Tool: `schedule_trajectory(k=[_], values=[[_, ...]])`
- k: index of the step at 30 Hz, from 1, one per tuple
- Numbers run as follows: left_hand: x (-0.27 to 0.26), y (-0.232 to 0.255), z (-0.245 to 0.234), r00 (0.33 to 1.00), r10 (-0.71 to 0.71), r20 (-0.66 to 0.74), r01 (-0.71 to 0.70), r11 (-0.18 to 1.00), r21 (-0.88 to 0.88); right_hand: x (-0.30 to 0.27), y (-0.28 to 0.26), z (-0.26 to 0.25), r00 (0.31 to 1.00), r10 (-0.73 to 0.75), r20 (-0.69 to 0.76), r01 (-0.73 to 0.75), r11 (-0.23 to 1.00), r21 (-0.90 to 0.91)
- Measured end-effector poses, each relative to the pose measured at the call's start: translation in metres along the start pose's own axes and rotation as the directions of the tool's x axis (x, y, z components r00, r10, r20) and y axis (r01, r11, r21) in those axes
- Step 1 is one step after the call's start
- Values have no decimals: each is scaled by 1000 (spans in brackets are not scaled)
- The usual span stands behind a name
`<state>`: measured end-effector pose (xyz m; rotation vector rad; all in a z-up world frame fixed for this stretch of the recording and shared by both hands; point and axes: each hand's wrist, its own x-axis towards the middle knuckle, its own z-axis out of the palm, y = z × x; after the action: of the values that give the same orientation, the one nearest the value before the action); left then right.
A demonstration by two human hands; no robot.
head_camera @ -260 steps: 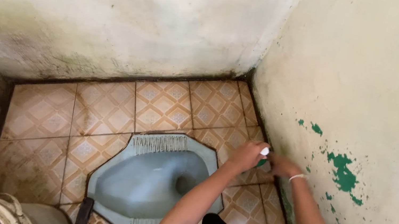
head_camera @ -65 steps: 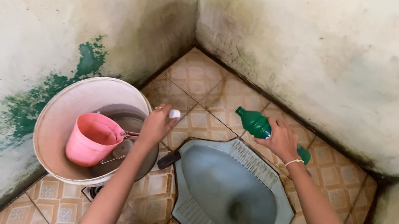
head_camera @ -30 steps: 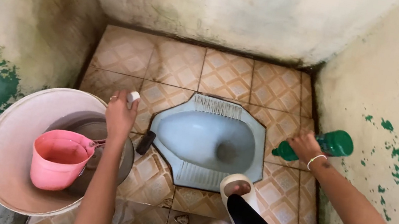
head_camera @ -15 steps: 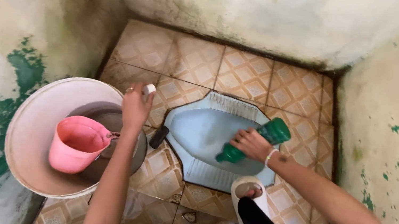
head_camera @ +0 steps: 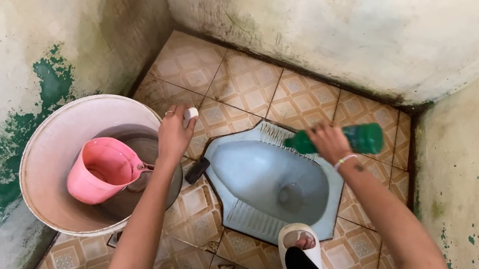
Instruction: Cleaning a squat toilet using cleaning liquid, a brush, and water.
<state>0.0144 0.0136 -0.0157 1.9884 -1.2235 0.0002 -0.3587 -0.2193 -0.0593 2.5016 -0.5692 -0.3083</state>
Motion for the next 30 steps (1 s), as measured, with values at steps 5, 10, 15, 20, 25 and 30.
schedule_trajectory(k=[5,10,15,20,25,30], values=[[-1,2,-2,1000,-3,-1,3,1000,10,-42,-13,7,993,-49,108,44,998,40],[0,0,0,1000,10,-24,-9,1000,16,-53,-44,-13,968,-211,136,202,976,76],[-3,1,0,1000,6,-15,-6,1000,-12,-31,-33,-19,981,-104,164,64,971,231],[-4,2,-1,999,35,0,-35,999,22,-53,-13,-18,988,-21,154,-15,974,226],[-5,4,-1,999,18,35,-21,998,66,-69,-23,-29,972,-77,221,20,968,250],[-6,6,-3,998,13,60,-17,998,66,-64,-6,14,971,-10,239,-50,969,242]])
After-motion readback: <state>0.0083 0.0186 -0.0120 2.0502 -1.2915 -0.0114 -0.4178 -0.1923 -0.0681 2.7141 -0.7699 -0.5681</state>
